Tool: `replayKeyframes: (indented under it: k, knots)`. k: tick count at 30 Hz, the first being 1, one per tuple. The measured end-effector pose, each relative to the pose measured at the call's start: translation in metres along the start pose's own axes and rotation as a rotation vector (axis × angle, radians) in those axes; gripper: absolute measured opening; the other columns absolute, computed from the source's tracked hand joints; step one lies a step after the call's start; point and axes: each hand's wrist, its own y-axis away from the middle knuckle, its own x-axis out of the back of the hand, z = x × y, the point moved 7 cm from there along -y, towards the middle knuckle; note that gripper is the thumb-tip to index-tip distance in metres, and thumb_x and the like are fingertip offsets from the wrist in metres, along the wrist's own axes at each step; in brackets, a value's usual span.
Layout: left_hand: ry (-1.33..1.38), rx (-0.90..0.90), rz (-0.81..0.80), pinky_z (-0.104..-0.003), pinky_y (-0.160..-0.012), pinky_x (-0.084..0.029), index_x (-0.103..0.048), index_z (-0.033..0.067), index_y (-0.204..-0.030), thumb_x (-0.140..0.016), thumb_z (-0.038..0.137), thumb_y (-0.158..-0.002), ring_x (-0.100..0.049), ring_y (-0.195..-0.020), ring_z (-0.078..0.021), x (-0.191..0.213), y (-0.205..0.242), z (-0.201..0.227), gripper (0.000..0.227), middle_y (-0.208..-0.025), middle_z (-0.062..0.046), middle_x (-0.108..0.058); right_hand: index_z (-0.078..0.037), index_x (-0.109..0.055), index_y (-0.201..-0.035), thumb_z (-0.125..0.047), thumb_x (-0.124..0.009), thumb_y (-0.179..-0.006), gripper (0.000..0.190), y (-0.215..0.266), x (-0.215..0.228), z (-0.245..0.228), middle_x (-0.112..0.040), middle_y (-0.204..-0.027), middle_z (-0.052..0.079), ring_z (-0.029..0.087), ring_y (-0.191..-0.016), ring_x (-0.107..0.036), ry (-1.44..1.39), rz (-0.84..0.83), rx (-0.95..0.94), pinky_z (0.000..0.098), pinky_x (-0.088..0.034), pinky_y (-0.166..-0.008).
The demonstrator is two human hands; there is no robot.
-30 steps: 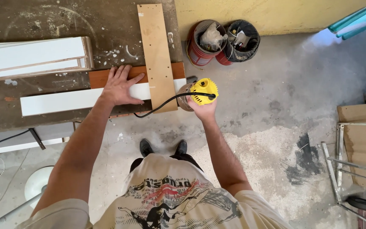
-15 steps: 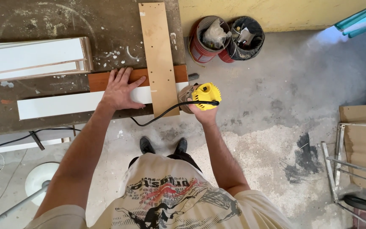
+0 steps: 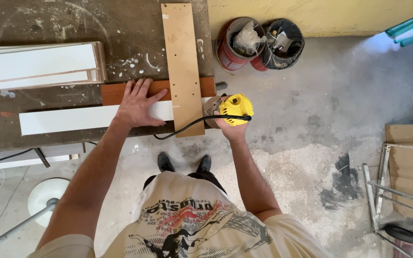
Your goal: Using a handheld power router to trim and shape the edges of several white wooden panels on a workbench.
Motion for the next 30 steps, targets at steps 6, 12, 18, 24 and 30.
replayKeyframes:
  k: [6,12,18,24,30]
  knots:
    - [0.001,0.008,-0.009,-0.057,-0.126,-0.008,-0.040,0.0448,-0.157,-0.071,0.084,-0.054,-0.029,-0.151,-0.0378,0.001,0.000,0.000,0.115,-0.161,-0.018,-0.036,-0.001,-0.072,-0.101,-0.005,-0.090,-0.069,0.038,0.002,0.003,0.015,-0.073,-0.097,0.014,0.026,-0.087,-0.072,-0.042,-0.022,0.007,0.0391,-0.054,-0.089]
    - [-0.002,0.005,-0.021,-0.057,-0.125,-0.007,-0.041,0.0457,-0.157,-0.072,0.084,-0.051,-0.029,-0.151,-0.0384,-0.001,-0.002,-0.001,0.117,-0.162,-0.017,-0.036,0.002,-0.068,-0.104,0.002,-0.088,-0.070,0.040,-0.010,-0.004,0.004,-0.071,-0.098,0.017,0.025,-0.088,-0.069,-0.093,-0.019,0.032,0.0412,-0.052,-0.087]
    - [0.002,-0.006,-0.004,-0.059,-0.124,-0.008,-0.040,0.0440,-0.158,-0.071,0.082,-0.053,-0.029,-0.151,-0.0403,0.001,-0.001,0.001,0.115,-0.162,-0.020,-0.036,0.002,-0.065,-0.105,0.009,-0.084,-0.070,0.040,-0.017,-0.006,0.029,-0.071,-0.098,0.018,0.024,-0.088,-0.069,-0.126,-0.022,0.032,0.0418,-0.052,-0.085]
    - [0.005,-0.006,0.008,-0.060,-0.124,-0.009,-0.039,0.0451,-0.158,-0.072,0.081,-0.054,-0.031,-0.149,-0.0422,0.001,-0.002,0.002,0.115,-0.161,-0.020,-0.036,0.003,-0.062,-0.111,0.013,-0.085,-0.072,0.046,-0.043,-0.020,0.022,-0.072,-0.100,0.019,0.022,-0.092,-0.068,-0.154,0.018,0.093,0.0417,-0.054,-0.086]
    - [0.025,-0.013,0.012,-0.059,-0.124,-0.009,-0.040,0.0450,-0.157,-0.071,0.081,-0.053,-0.031,-0.151,-0.0421,0.003,-0.001,0.002,0.115,-0.162,-0.022,-0.035,0.004,-0.066,-0.101,0.023,-0.082,-0.059,0.049,-0.064,-0.027,0.074,-0.072,-0.087,0.016,0.022,-0.081,-0.073,-0.053,0.049,0.134,0.0407,-0.059,-0.076]
